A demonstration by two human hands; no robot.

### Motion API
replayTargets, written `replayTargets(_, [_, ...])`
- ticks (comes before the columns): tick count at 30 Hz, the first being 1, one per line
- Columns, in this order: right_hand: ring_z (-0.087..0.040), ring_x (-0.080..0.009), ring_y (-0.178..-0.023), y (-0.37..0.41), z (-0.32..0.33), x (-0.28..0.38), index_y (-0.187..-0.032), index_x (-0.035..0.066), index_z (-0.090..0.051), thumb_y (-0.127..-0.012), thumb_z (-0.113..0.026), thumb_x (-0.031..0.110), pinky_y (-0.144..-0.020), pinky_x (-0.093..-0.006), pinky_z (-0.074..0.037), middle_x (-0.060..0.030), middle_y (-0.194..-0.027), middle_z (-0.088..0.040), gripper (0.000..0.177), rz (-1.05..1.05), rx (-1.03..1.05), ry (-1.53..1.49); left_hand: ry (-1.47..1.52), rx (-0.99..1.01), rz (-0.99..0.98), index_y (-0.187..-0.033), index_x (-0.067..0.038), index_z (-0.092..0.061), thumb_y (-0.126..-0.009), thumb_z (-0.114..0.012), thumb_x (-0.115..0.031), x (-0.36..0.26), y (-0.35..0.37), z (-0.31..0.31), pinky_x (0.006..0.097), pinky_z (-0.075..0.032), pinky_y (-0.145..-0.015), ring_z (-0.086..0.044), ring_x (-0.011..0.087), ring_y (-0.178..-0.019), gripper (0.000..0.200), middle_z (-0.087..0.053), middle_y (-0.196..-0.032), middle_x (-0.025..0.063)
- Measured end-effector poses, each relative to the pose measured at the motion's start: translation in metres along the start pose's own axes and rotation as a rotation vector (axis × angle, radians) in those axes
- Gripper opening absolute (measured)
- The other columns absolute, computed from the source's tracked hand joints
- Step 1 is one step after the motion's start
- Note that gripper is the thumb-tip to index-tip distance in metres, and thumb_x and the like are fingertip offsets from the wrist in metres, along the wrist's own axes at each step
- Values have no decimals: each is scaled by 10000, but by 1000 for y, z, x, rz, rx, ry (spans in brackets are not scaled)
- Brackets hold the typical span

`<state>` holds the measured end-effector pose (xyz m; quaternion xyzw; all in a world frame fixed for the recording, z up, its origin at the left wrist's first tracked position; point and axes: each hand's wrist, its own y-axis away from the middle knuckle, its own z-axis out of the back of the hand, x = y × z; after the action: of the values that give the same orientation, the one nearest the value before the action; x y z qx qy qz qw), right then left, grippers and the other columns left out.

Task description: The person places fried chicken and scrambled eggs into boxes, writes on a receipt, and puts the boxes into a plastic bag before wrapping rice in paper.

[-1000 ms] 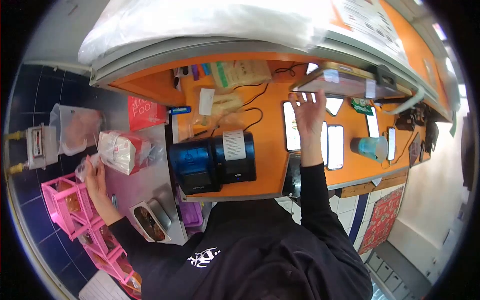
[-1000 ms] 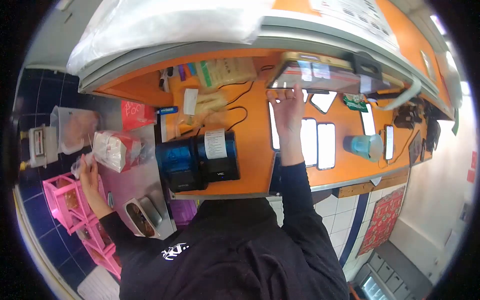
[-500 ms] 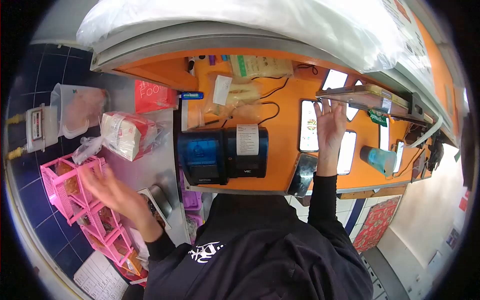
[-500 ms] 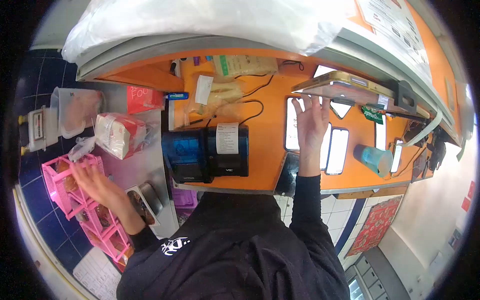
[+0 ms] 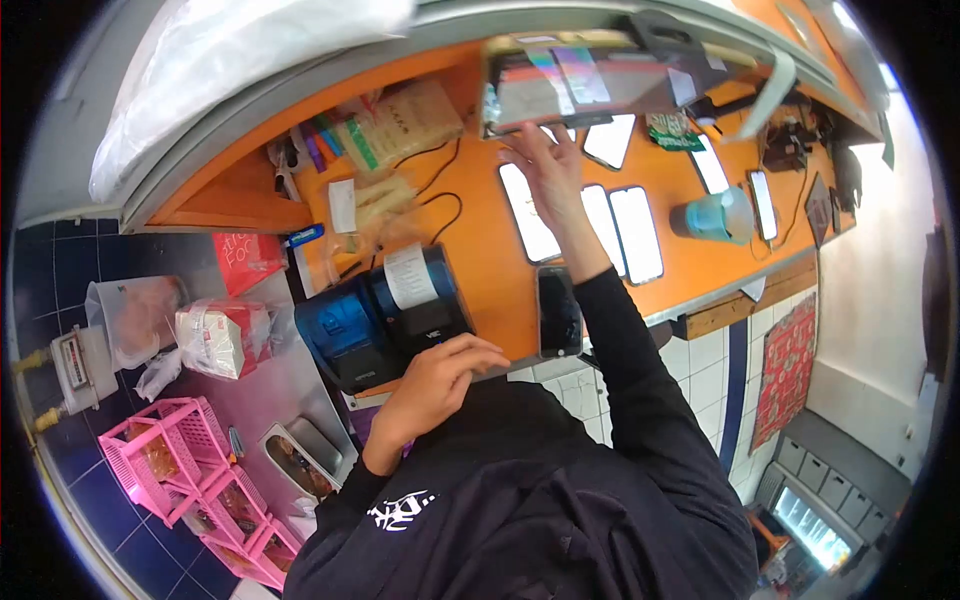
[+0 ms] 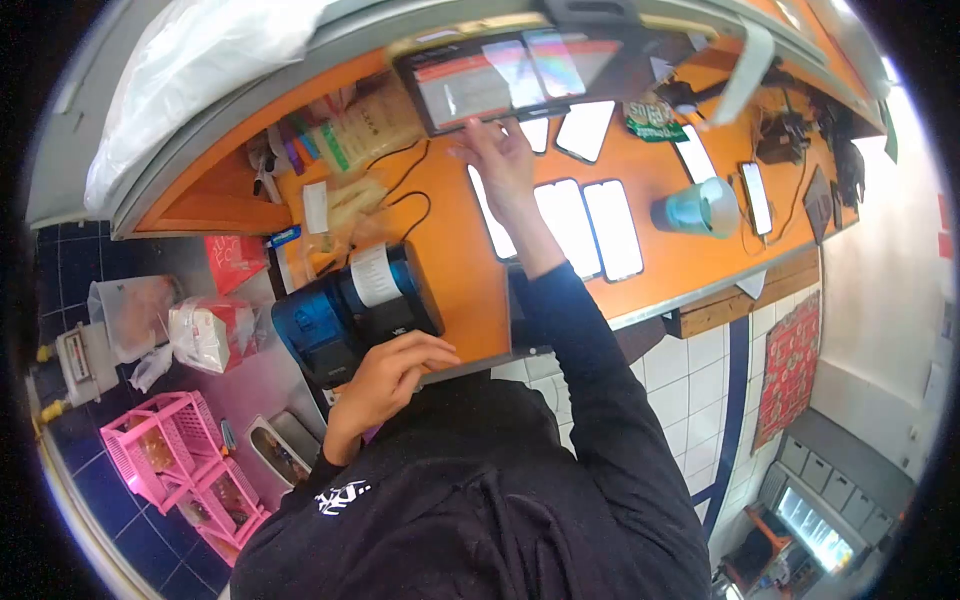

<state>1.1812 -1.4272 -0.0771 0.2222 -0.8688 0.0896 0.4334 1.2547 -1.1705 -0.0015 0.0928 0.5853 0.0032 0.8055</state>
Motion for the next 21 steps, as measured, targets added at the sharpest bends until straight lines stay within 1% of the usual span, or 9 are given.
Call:
replayTargets(4, [-628,-231,-959,27,6,17,-1215,2,-394,-882,-662,210,-773,-348,-527,-142,-1062,-614,475,-84,-35,-13,43,259,78,-1069,-61,-622,-759,-488,41,14,-11,-64,353,-479,-844,-608,277,-990,353,-627,-1078,115])
replayTargets(6, [-636,-221,-917,67,31,28,-1228,-12,-381,-894,-626,186,-757,-324,-515,-166,-1111,-606,459,-112,10,133,58,527,-106,-1124,-31,-584,-760,-488,23,20,-22,-133,343,-487,-850,-609,266,-992,381,-619,-1082,148])
replayTargets(8, [-610,-128,-792,132,58,46,-1114,-9,-510,-906,-576,137,-686,-263,-496,-127,-1010,-630,262,-147,-31,339,86,905,-290,-1159,-13,-561,-813,-494,-41,16,-31,-223,388,-442,-932,-562,302,-1080,354,-592,-1145,172])
replayTargets(11, [-580,-102,-643,270,100,82,-1021,20,-568,-930,-519,160,-588,-253,-474,-32,-702,-590,173,-47,104,433,29,1465,-473,-1182,24,-539,-903,-492,-148,-12,3,-376,402,-397,-983,-498,343,-1158,331,-550,-1233,180])
replayTargets(14, [-625,-103,-614,422,132,129,-1006,45,-594,-933,-494,119,-605,-269,-505,-69,-782,-634,145,-109,139,705,-73,1893,-554,-1183,25,-538,-905,-493,-153,-33,80,-506,400,-398,-981,-500,338,-1155,333,-551,-1232,179])
replayTargets(15, [-657,-163,-673,469,143,144,-1004,49,-603,-921,-504,106,-643,-295,-510,-91,-790,-645,141,-126,121,823,-125,1993,-560,-1184,25,-538,-906,-494,-154,-34,108,-539,400,-399,-980,-500,337,-1154,334,-552,-1232,178])
replayTargets(17, [-647,-277,-793,560,176,163,-963,53,-612,-912,-497,128,-705,-330,-485,-111,-818,-657,146,116,-69,1085,-234,2152,-533,-1184,26,-538,-907,-494,-157,-33,151,-586,399,-400,-979,-501,333,-1153,335,-553,-1231,177])
replayTargets(20, [-603,-146,-667,716,223,218,-987,53,-590,-934,-444,115,-658,-311,-471,-74,-723,-625,168,-58,-613,701,-420,2263,-479,-1186,27,-538,-909,-495,-161,-36,184,-650,397,-401,-977,-503,329,-1150,338,-555,-1230,175])
replayTargets(21, [-595,-127,-665,765,243,225,-992,52,-586,-936,-438,108,-654,-302,-473,-63,-717,-616,167,99,-795,663,-486,2296,-480,-1186,27,-538,-909,-496,-163,-38,192,-673,396,-401,-977,-504,327,-1149,338,-556,-1230,175])
